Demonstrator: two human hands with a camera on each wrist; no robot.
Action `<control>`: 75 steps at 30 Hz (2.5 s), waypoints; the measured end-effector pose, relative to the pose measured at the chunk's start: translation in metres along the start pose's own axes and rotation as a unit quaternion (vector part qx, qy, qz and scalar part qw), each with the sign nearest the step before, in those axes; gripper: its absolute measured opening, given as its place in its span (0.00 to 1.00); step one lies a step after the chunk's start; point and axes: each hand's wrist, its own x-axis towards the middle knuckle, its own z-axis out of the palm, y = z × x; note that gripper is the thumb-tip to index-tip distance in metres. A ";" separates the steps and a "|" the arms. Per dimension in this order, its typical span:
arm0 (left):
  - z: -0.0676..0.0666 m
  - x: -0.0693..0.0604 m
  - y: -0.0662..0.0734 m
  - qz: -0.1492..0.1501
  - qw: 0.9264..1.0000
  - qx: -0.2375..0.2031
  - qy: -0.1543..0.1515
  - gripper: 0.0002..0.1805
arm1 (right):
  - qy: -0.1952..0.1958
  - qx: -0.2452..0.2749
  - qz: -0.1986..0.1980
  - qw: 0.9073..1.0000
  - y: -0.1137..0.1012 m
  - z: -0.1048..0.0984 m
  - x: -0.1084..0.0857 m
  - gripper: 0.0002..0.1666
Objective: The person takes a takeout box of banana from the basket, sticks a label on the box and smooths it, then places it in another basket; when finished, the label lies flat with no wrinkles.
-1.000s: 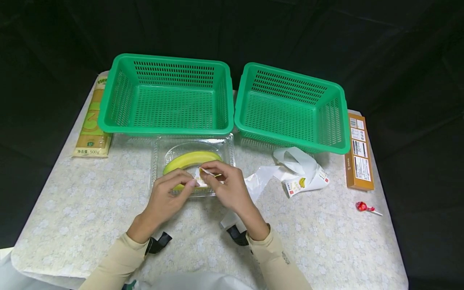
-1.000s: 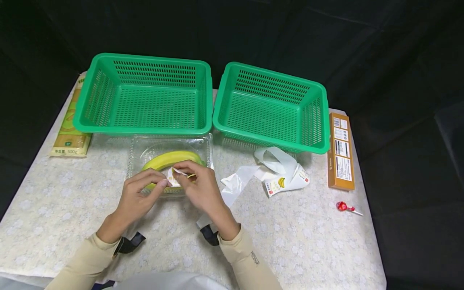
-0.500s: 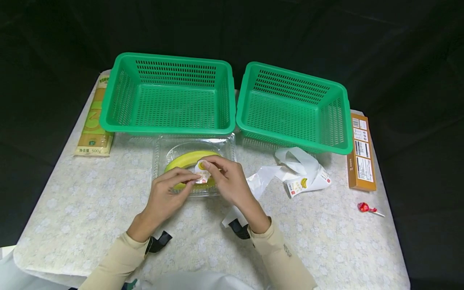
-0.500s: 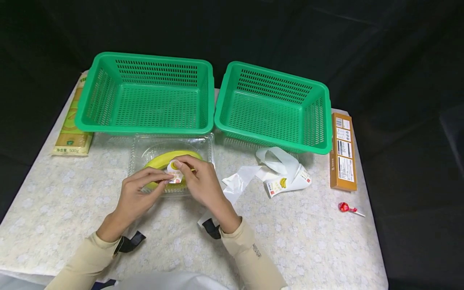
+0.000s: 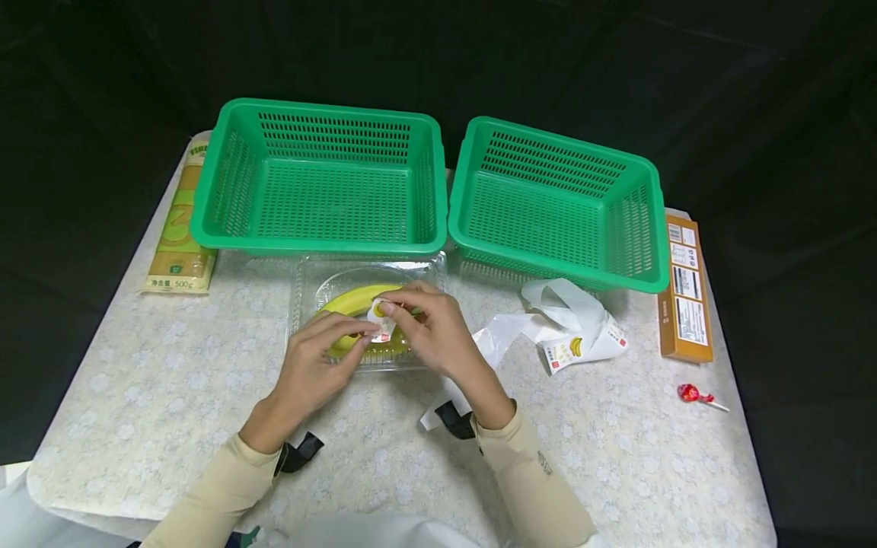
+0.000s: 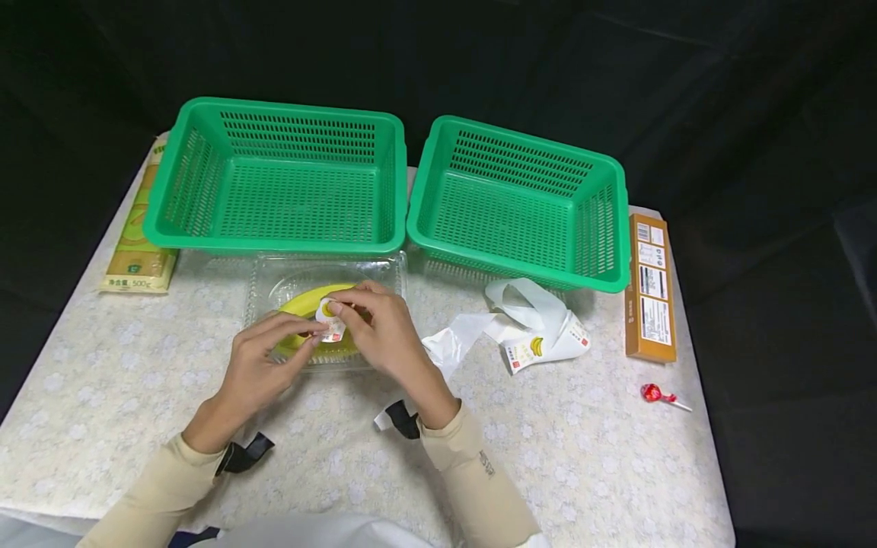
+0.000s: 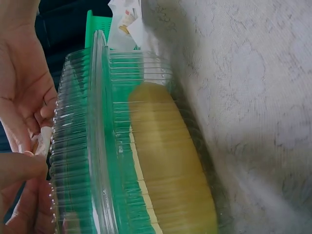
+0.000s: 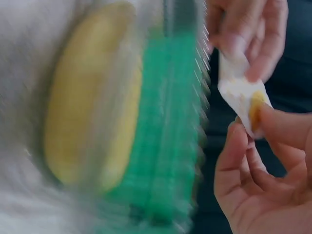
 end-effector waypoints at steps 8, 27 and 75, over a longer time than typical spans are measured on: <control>0.001 0.004 -0.002 -0.038 0.997 0.061 0.019 0.11 | -0.012 -0.018 0.032 0.999 -0.007 -0.009 0.014 0.11; 0.004 0.003 -0.007 -0.017 0.992 0.125 0.021 0.08 | 0.014 -0.021 0.062 0.998 0.000 -0.001 0.025 0.06; 0.002 0.005 -0.005 -0.065 0.985 0.156 -0.043 0.06 | 0.065 -0.129 -0.002 0.990 0.021 0.026 0.040 0.04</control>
